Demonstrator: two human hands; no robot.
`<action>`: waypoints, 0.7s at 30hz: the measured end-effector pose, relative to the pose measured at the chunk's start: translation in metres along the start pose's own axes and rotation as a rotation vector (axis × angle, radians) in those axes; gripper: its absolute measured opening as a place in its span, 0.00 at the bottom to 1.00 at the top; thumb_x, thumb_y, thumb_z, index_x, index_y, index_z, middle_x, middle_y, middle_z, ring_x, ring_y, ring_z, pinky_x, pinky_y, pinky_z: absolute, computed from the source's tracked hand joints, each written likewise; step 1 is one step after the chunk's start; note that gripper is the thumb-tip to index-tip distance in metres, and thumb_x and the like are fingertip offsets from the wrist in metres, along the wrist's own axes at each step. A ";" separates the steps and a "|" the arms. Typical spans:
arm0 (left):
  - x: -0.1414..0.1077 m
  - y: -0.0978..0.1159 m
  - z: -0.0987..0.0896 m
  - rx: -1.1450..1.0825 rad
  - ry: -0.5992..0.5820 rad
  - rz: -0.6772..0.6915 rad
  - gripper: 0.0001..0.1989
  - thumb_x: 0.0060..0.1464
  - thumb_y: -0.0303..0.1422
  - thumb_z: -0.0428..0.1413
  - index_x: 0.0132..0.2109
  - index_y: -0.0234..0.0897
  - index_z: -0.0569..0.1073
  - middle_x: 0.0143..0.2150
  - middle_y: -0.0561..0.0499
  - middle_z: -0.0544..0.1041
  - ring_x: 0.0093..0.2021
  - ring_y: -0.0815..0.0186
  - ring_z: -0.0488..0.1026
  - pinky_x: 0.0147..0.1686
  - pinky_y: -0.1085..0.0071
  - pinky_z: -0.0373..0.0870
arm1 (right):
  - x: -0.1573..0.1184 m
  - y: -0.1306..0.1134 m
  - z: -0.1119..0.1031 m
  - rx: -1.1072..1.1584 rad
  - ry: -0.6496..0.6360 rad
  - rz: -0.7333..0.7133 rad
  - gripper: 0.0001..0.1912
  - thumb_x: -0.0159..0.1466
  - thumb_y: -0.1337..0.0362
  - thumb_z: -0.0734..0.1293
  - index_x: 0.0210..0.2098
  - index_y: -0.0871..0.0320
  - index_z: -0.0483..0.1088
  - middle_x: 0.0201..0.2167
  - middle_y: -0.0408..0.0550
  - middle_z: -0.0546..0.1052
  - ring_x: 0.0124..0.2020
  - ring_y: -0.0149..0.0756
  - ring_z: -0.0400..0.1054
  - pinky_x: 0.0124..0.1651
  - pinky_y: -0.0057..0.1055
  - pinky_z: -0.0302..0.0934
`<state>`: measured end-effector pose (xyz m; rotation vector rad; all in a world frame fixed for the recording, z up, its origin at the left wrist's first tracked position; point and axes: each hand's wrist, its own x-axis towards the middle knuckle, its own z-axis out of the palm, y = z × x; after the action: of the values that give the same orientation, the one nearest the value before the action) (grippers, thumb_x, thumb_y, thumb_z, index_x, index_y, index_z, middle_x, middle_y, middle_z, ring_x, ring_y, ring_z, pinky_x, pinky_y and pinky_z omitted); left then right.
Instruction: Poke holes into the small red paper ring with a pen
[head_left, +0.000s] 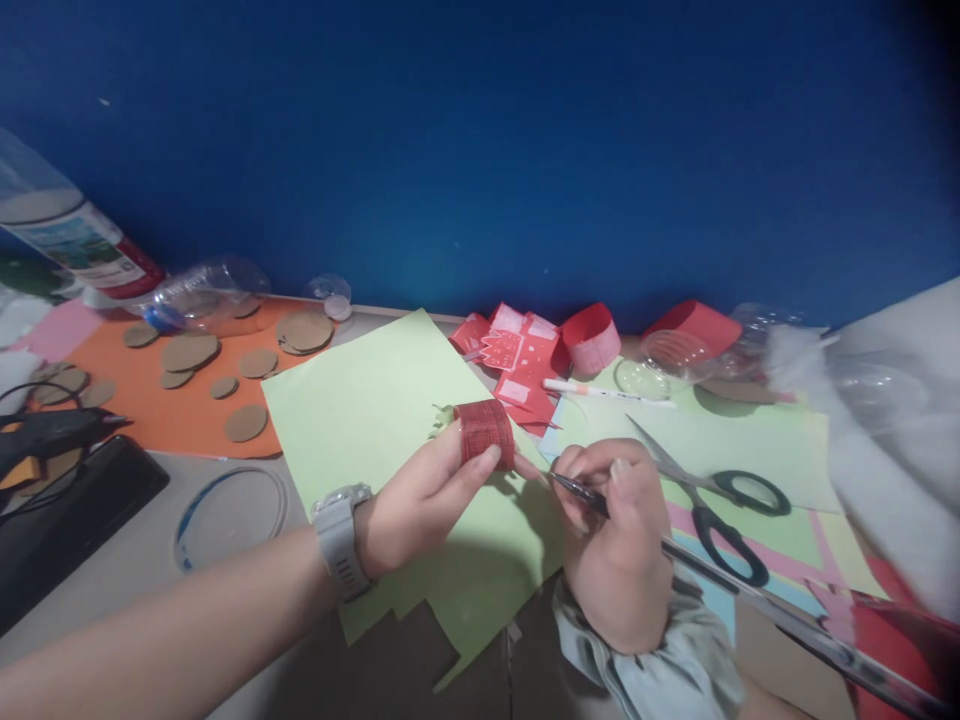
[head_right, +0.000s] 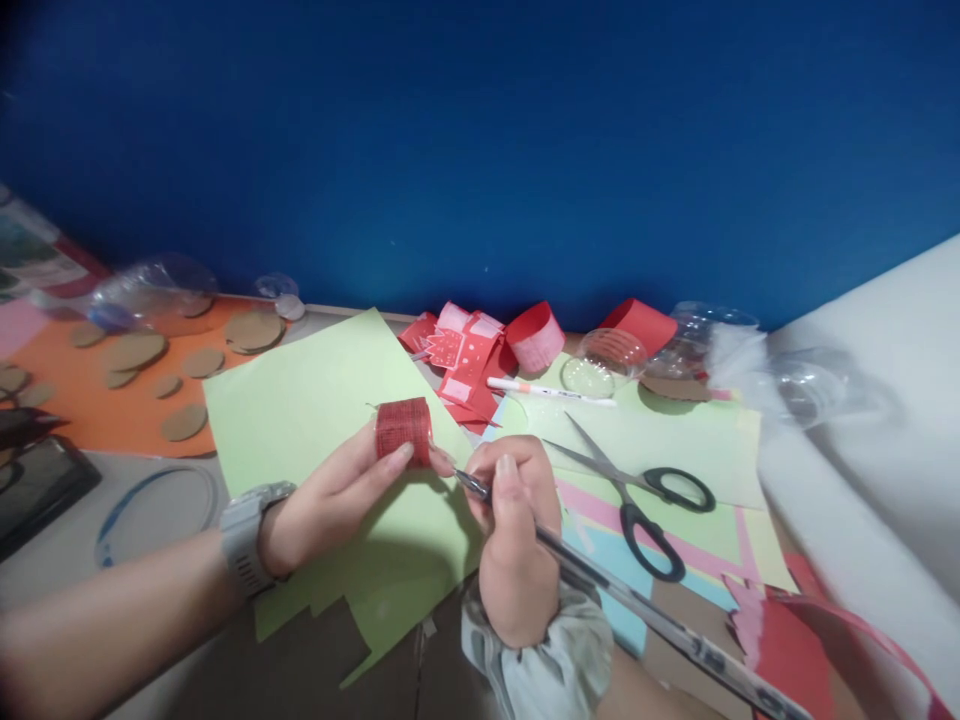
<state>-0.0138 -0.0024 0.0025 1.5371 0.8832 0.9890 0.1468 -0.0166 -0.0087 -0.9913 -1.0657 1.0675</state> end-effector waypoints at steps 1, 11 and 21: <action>0.000 0.000 0.000 0.006 0.010 0.001 0.17 0.68 0.33 0.43 0.42 0.33 0.75 0.43 0.46 0.75 0.45 0.66 0.70 0.50 0.72 0.63 | 0.000 0.000 0.000 -0.011 -0.001 0.003 0.13 0.68 0.57 0.59 0.30 0.56 0.65 0.21 0.39 0.62 0.18 0.26 0.52 0.22 0.27 0.47; -0.004 0.000 0.002 -0.058 -0.064 -0.234 0.25 0.69 0.40 0.38 0.29 0.33 0.69 0.23 0.49 0.75 0.27 0.68 0.72 0.41 0.71 0.67 | -0.006 -0.001 -0.005 -0.207 -0.083 0.110 0.15 0.69 0.57 0.60 0.27 0.57 0.63 0.24 0.40 0.64 0.22 0.26 0.55 0.23 0.26 0.48; 0.002 0.003 -0.001 0.147 -0.169 -0.189 0.23 0.69 0.35 0.36 0.27 0.36 0.64 0.21 0.56 0.71 0.28 0.72 0.67 0.40 0.77 0.63 | 0.001 -0.011 -0.001 -0.470 -0.242 0.019 0.17 0.71 0.60 0.57 0.26 0.57 0.60 0.21 0.38 0.62 0.22 0.27 0.56 0.24 0.26 0.49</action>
<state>-0.0138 -0.0010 0.0054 1.6016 0.9775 0.6601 0.1501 -0.0184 0.0017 -1.2652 -1.5543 0.9890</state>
